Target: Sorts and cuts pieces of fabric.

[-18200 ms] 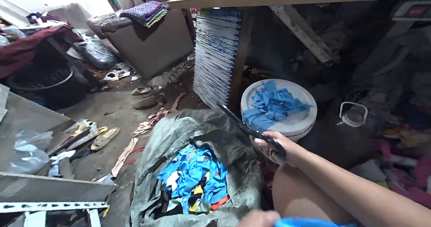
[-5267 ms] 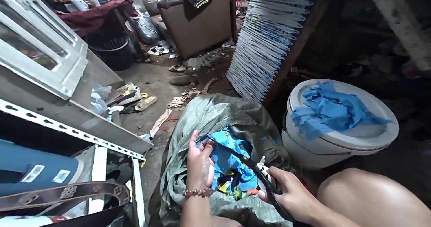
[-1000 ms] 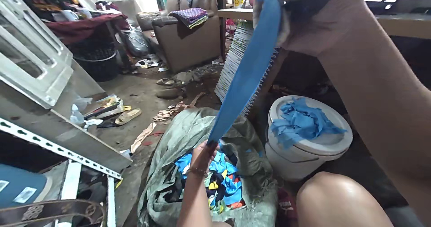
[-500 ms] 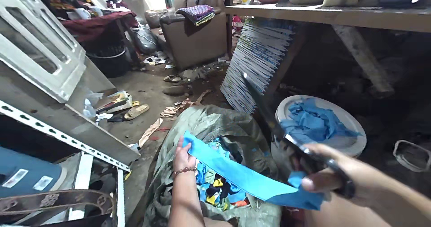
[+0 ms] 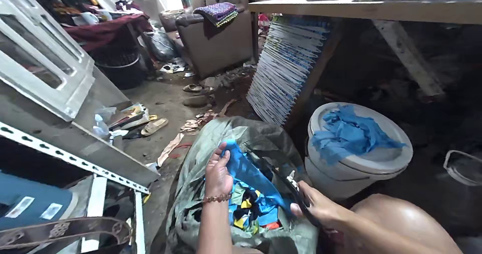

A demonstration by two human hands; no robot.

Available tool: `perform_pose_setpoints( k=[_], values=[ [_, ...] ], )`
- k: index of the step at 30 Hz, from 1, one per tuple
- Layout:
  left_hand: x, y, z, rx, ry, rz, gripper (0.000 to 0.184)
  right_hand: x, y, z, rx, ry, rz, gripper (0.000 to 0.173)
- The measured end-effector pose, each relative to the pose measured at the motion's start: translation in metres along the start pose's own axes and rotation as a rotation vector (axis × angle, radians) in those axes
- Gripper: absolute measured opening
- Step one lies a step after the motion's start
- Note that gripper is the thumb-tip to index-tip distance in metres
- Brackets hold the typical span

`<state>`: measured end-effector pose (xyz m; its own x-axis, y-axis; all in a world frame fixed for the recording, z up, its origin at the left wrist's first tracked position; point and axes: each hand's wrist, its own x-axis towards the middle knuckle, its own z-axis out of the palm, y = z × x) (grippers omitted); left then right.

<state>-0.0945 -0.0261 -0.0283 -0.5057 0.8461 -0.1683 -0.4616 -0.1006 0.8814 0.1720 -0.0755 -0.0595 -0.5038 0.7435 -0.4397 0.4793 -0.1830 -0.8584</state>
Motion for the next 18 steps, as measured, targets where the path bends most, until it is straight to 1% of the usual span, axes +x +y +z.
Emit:
perform_pose_setpoints(
  k=[3,8,15,18],
  values=[
    [-0.004,0.004,-0.001,0.034,-0.059,0.013,0.023,-0.003,-0.002,-0.007,-0.045,-0.07,-0.009,0.08],
    [-0.01,0.004,0.0,0.085,-0.091,0.016,0.023,0.001,0.0,-0.006,-0.069,-0.079,-0.062,0.084],
    [-0.017,-0.004,0.001,0.193,-0.134,0.035,0.037,0.006,-0.003,-0.001,-0.033,-0.038,-0.079,0.082],
    [-0.016,-0.006,0.001,0.194,-0.135,0.038,0.042,0.009,0.0,0.001,-0.035,-0.011,-0.088,0.077]
  ],
)
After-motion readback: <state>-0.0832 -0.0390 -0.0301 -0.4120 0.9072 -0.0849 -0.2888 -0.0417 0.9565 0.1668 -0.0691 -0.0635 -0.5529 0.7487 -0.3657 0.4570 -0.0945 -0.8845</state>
